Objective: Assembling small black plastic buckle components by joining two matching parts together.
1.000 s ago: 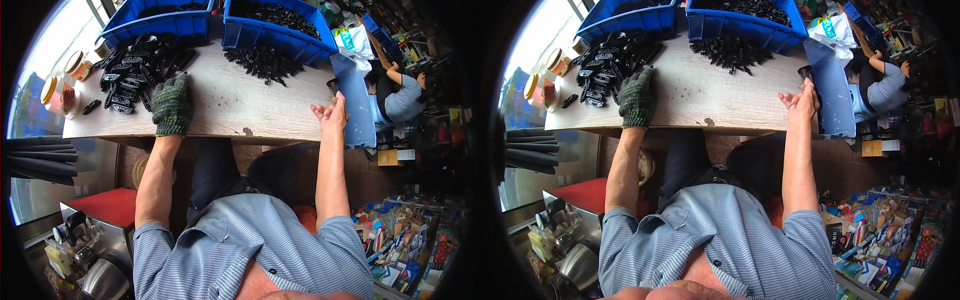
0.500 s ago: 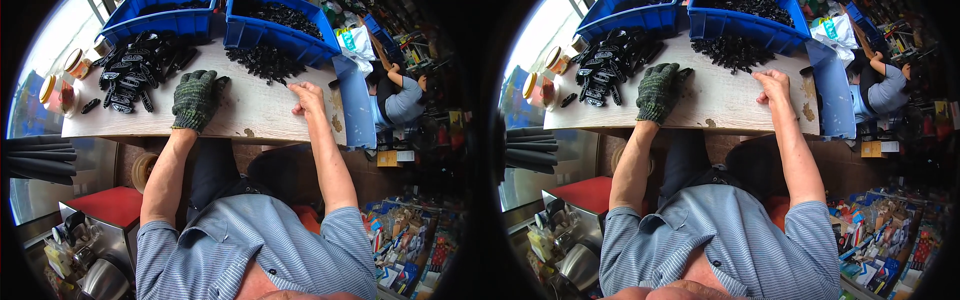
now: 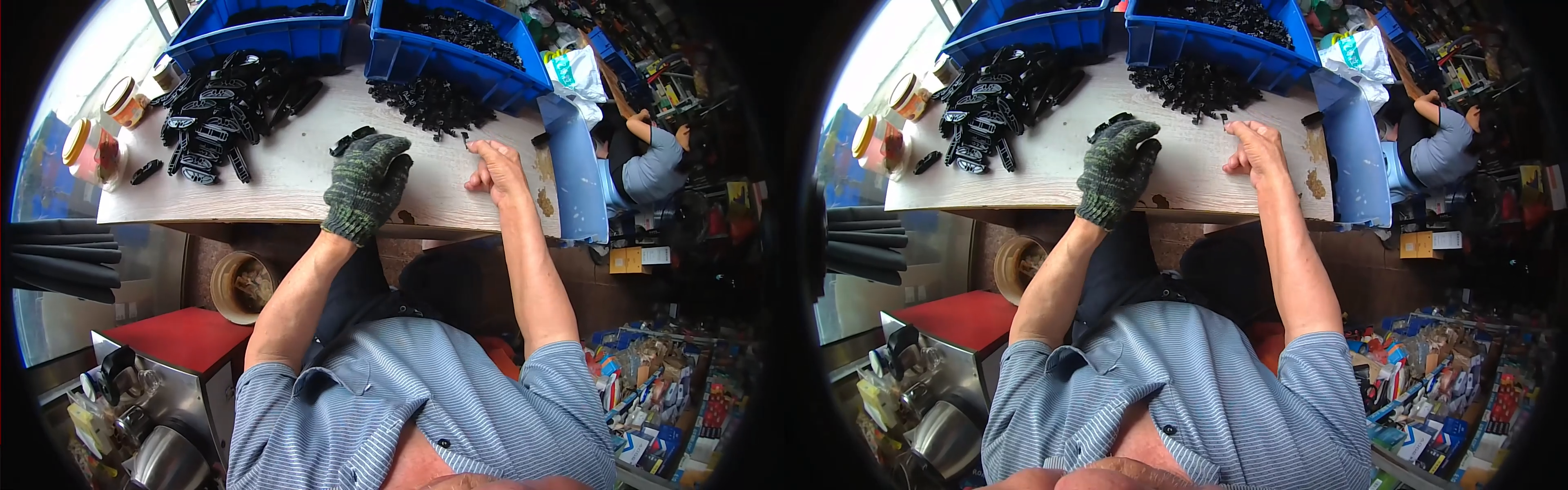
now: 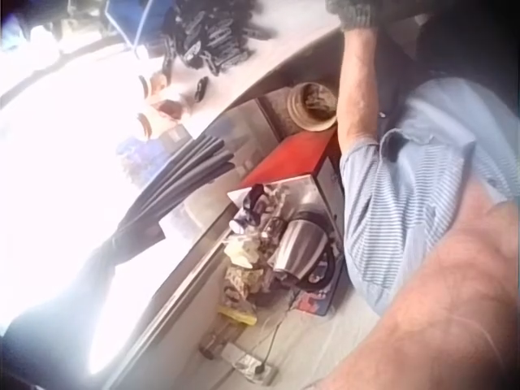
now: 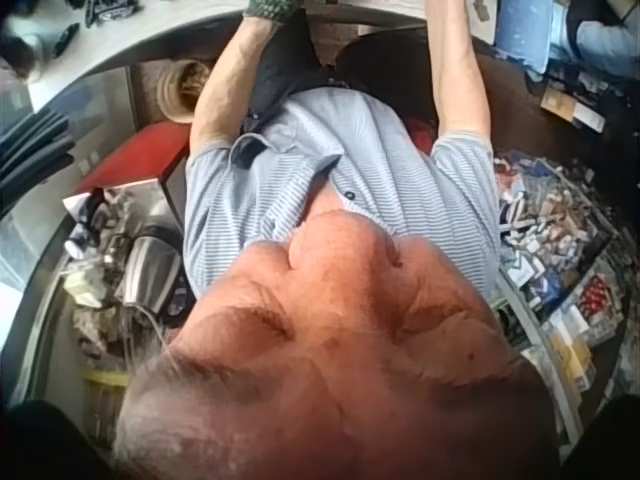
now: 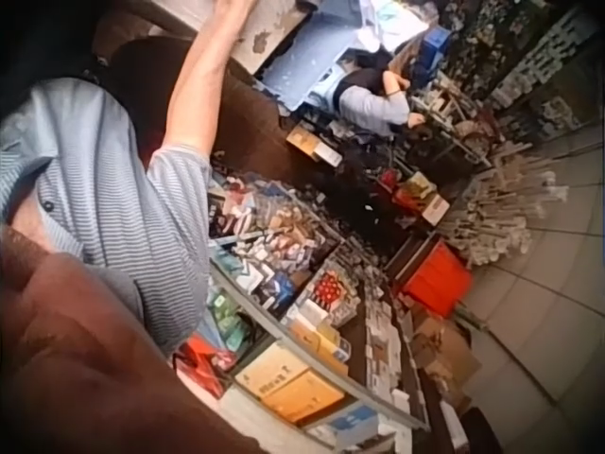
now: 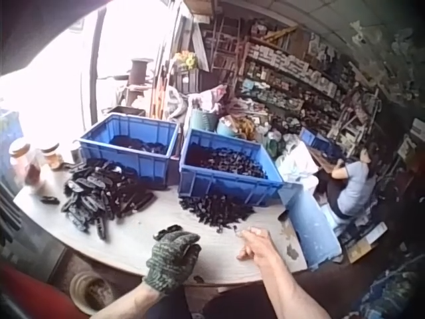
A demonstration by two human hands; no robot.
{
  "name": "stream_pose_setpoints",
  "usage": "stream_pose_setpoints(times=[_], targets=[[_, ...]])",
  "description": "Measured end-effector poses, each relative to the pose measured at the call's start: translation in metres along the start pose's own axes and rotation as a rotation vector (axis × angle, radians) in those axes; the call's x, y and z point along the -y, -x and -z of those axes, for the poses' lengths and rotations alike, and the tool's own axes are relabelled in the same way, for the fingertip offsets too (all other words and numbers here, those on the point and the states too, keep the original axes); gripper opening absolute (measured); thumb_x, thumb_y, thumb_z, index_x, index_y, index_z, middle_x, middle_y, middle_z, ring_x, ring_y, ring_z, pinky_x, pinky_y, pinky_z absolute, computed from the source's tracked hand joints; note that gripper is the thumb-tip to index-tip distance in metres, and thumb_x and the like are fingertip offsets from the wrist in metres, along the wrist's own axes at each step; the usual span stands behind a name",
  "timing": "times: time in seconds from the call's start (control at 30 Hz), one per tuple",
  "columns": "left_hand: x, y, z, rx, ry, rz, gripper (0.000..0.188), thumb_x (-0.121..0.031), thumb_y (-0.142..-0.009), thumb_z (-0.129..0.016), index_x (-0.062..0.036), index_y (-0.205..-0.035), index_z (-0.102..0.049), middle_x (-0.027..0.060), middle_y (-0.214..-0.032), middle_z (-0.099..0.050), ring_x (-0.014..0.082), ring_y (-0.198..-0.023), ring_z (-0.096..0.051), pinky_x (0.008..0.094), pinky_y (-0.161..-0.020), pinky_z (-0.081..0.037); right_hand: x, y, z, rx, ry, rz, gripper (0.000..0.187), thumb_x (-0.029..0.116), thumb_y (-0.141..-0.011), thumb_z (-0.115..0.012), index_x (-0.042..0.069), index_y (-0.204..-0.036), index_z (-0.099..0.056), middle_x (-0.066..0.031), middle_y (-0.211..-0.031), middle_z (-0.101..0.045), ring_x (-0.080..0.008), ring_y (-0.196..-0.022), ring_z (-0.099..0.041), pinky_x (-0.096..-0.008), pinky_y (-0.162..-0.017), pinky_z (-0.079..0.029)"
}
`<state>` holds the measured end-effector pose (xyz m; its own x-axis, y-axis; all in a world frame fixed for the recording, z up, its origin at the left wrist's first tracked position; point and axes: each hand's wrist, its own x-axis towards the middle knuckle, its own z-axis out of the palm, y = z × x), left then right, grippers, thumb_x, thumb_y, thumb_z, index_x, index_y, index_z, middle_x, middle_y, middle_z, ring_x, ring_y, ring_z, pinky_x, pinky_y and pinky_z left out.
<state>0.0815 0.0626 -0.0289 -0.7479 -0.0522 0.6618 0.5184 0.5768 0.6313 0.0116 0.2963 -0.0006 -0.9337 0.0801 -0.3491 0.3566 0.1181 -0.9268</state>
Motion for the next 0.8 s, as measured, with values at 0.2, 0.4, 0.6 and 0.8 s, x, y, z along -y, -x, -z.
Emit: stream_pose_setpoints(times=[0.2, 0.4, 0.6, 0.8], targets=[[-0.007, -0.008, -0.038, 0.057, 0.194, 0.047, 0.035, -0.005, -0.083, -0.073, -0.0066, -0.118, -0.068, 0.0152, -0.118, -0.067, 0.0350, -0.114, -0.061, 0.0424, -0.096, -0.050, -0.020, 0.012, -0.014, 0.290, -0.180, 0.116, 0.016, 0.021, -0.087, -0.067, 0.007, -0.080, -0.064, -0.0011, -0.048, -0.046, -0.0134, -0.038, -0.045, -0.0385, -0.042, -0.054], [-0.001, -0.006, -0.036, 0.339, 0.344, 0.194, 0.029, -0.011, -0.094, -0.067, -0.0060, -0.122, -0.066, 0.0112, -0.108, -0.071, 0.0209, -0.095, -0.069, 0.0326, -0.082, -0.055, -0.023, 0.024, -0.025, 0.311, -0.168, 0.180, 0.019, 0.023, -0.090, -0.066, 0.007, -0.079, -0.064, 0.0001, -0.051, -0.048, -0.0105, -0.038, -0.041, -0.0321, -0.041, -0.050], [-0.001, -0.007, -0.029, 0.383, 0.818, 0.625, 0.033, -0.013, -0.100, -0.057, -0.0041, -0.132, -0.059, 0.0072, -0.109, -0.072, 0.0133, -0.086, -0.066, 0.0294, -0.075, -0.056, -0.025, 0.027, -0.031, 0.266, -0.230, 0.198, 0.025, 0.029, -0.092, -0.066, 0.005, -0.093, -0.067, 0.0013, -0.052, -0.049, -0.0097, -0.039, -0.042, -0.0295, -0.044, -0.050], [-0.002, -0.011, -0.024, 0.373, 0.961, 0.760, 0.034, -0.019, -0.099, -0.059, -0.0048, -0.130, -0.059, 0.0078, -0.097, -0.070, 0.0136, -0.081, -0.065, 0.0286, -0.071, -0.055, -0.027, 0.031, -0.036, 0.287, -0.268, 0.280, 0.022, 0.022, -0.087, -0.076, 0.005, -0.098, -0.069, 0.0020, -0.057, -0.055, -0.0063, -0.041, -0.044, -0.0259, -0.044, -0.049]])
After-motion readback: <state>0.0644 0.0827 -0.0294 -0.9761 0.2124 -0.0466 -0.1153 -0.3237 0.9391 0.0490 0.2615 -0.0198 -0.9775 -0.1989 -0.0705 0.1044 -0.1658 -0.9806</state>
